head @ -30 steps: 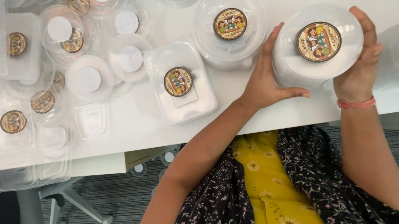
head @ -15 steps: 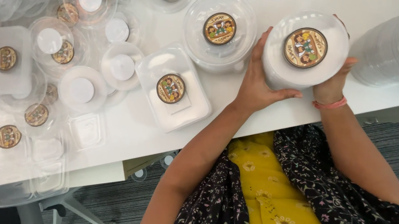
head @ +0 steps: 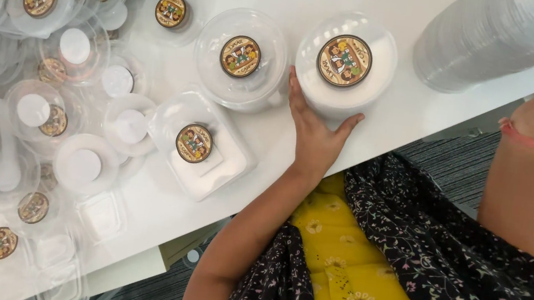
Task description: Organize and stack plastic food containers and lids on a table.
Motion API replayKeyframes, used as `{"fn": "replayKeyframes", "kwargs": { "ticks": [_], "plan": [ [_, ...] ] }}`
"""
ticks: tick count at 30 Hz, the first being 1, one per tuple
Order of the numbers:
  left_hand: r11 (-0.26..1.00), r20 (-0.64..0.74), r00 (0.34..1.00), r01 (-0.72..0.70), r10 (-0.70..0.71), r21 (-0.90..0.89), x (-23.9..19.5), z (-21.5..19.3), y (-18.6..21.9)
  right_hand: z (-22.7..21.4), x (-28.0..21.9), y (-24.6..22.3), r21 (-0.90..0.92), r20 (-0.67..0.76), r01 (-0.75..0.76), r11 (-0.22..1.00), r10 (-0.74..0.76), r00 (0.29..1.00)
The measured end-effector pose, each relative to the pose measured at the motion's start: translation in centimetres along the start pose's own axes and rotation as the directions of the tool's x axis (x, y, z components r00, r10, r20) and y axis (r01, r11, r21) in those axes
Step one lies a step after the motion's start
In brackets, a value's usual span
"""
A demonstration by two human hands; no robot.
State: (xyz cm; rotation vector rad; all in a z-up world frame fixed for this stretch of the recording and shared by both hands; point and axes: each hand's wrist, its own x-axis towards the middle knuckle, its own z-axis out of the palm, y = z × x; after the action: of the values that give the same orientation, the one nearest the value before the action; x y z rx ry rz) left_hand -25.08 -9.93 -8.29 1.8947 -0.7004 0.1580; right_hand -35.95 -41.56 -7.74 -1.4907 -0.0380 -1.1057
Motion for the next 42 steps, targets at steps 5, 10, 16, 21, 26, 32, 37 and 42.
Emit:
{"fn": "replayKeyframes", "kwargs": {
  "ticks": [5, 10, 16, 21, 26, 32, 37, 42],
  "plan": [
    [0.995, 0.001, 0.995, 0.096, -0.096, -0.003, 2.7, 1.4, 0.5, -2.8, -2.7, 4.8, -0.046, -0.224, -0.129, 0.991, 0.115, 0.968],
    [0.980, -0.050, 0.980, 0.194, -0.193, 0.030, 3.9, 2.1, 1.2, -1.6, -1.5, 5.2, 0.251, 0.031, -0.240, 0.938, 0.240, 0.970],
    [0.950, 0.149, 0.940, 0.296, -0.308, 0.094, -2.2, 0.2, 6.5, -2.9, -2.3, 9.2, 0.245, 0.020, -0.269, 0.932, 0.272, 0.962],
    [0.998, 0.341, 0.940, -0.005, -0.015, 0.059, -1.9, 2.6, 6.2, -1.4, -3.2, 9.9, 0.333, 0.084, -0.273, 0.903, 0.260, 0.962],
    [0.966, 0.132, 0.970, -0.179, 0.205, -0.186, 2.4, 6.7, 6.7, -0.1, -2.3, 8.5, 0.266, 0.111, -0.295, 0.918, 0.275, 0.955],
    [0.929, 0.109, 0.968, -0.180, 0.225, -0.323, 4.6, 9.2, 6.4, 0.6, 1.3, 4.5, 0.182, 0.186, -0.191, 0.965, 0.157, 0.970],
    [0.910, 0.005, 0.957, -0.274, 0.290, -0.312, 6.6, 9.8, 6.3, 1.1, 0.9, 5.7, 0.211, 0.132, -0.172, 0.962, 0.146, 0.980],
    [0.915, 0.017, 0.968, -0.232, 0.252, -0.331, 6.8, 9.6, 6.9, 3.9, 1.9, 3.2, 0.152, 0.135, -0.109, 0.982, 0.089, 0.987]
  ]
}}
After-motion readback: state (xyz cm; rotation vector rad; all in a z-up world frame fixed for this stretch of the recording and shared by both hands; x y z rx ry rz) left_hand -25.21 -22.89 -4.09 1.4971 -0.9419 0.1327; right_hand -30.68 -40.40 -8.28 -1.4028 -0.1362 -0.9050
